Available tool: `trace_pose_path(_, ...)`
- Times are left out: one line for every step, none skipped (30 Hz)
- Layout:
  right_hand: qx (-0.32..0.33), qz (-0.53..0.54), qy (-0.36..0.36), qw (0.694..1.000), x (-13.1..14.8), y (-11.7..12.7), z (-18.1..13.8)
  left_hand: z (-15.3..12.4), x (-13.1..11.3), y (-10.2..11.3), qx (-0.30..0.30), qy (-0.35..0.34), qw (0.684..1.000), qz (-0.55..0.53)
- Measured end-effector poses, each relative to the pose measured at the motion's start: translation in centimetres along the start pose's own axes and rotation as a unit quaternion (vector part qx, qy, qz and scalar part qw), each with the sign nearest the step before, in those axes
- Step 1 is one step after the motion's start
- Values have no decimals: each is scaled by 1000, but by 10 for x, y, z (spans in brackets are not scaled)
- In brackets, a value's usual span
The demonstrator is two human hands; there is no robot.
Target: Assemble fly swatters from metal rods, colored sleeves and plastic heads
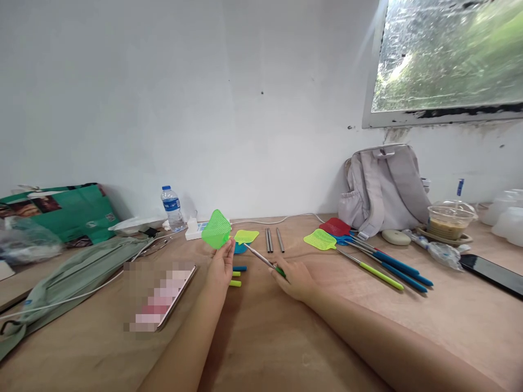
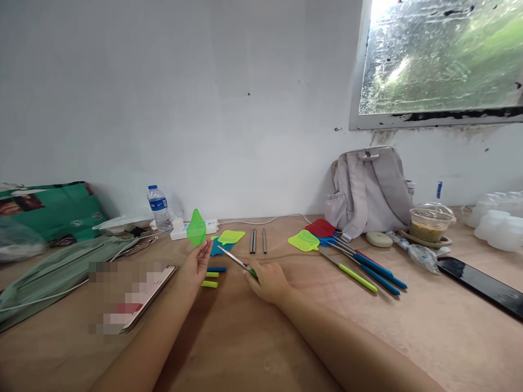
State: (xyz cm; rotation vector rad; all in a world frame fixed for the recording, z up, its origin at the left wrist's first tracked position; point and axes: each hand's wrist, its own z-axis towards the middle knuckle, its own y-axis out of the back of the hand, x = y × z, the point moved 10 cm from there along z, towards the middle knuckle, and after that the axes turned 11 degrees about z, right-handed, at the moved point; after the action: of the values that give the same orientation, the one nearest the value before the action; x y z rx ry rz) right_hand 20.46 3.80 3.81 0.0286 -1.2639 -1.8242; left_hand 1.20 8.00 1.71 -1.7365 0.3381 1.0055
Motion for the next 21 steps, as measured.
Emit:
trace_pose_path(0, 15, -12, 1000, -3, 0, 1, -2, 1, -2, 3, -1, 1000, 4)
trace_pose_path(-1, 32, -23, 999, -6, 0, 1, -5, 1, -4, 6, -1, 1000, 9)
trace_pose_path(-1, 50, -30, 998, -7, 1, 2, -7, 2, -6, 8, 1, 1000, 13)
trace_pose_path(-1, 70, -33, 997, -8, 2, 2, -9, 4, -7, 13, 5, 1000, 17)
trace_pose_path(0, 89, -32, 996, -8, 2, 3, -11, 5, -9, 19, 11, 1000, 19)
trace_pose_path(3, 106, -27, 994, -7, 3, 3, -12, 7, -12, 28, 17, 999, 21)
trace_pose_path(9, 119, -20, 993, -5, 3, 3, -13, 9, -14, 38, 24, 999, 24)
trace_pose_path(15, 127, -14, 992, -4, 2, 3, -14, 11, -16, 49, 31, 998, 31)
trace_pose_path(20, 129, -8, 991, -2, 2, 3, -15, 13, -18, 59, 37, 997, 39)
trace_pose_path(24, 127, -5, 992, -1, 1, 3, -16, 14, -20, 68, 41, 996, 47)
trace_pose_path(27, 122, -4, 992, -1, 0, 2, -16, 15, -21, 76, 43, 995, 53)
trace_pose_path(29, 116, -5, 993, -1, 0, 2, -17, 15, -22, 84, 45, 994, 56)
trace_pose_path(32, 109, -5, 993, -1, -1, 2, -17, 16, -24, 92, 46, 993, 55)
trace_pose_path(35, 102, -6, 994, -1, -2, 2, -18, 16, -25, 100, 46, 993, 51)
trace_pose_path(36, 96, -6, 995, -1, -3, 2, -18, 17, -27, 107, 47, 992, 46)
trace_pose_path(37, 90, -7, 995, -1, -3, 2, -19, 18, -28, 112, 50, 992, 41)
trace_pose_path(37, 86, -7, 996, -1, -3, 2, -19, 19, -29, 116, 52, 991, 35)
trace_pose_path(36, 85, -8, 996, -2, -3, 2, -19, 19, -29, 120, 54, 991, 30)
trace_pose_path(35, 88, -8, 996, -2, -2, 2, -19, 20, -30, 123, 57, 990, 25)
trace_pose_path(34, 92, -9, 995, -3, -2, 2, -20, 20, -31, 126, 57, 990, 22)
trace_pose_path(32, 97, -10, 995, -3, -2, 2, -20, 19, -31, 127, 54, 990, 20)
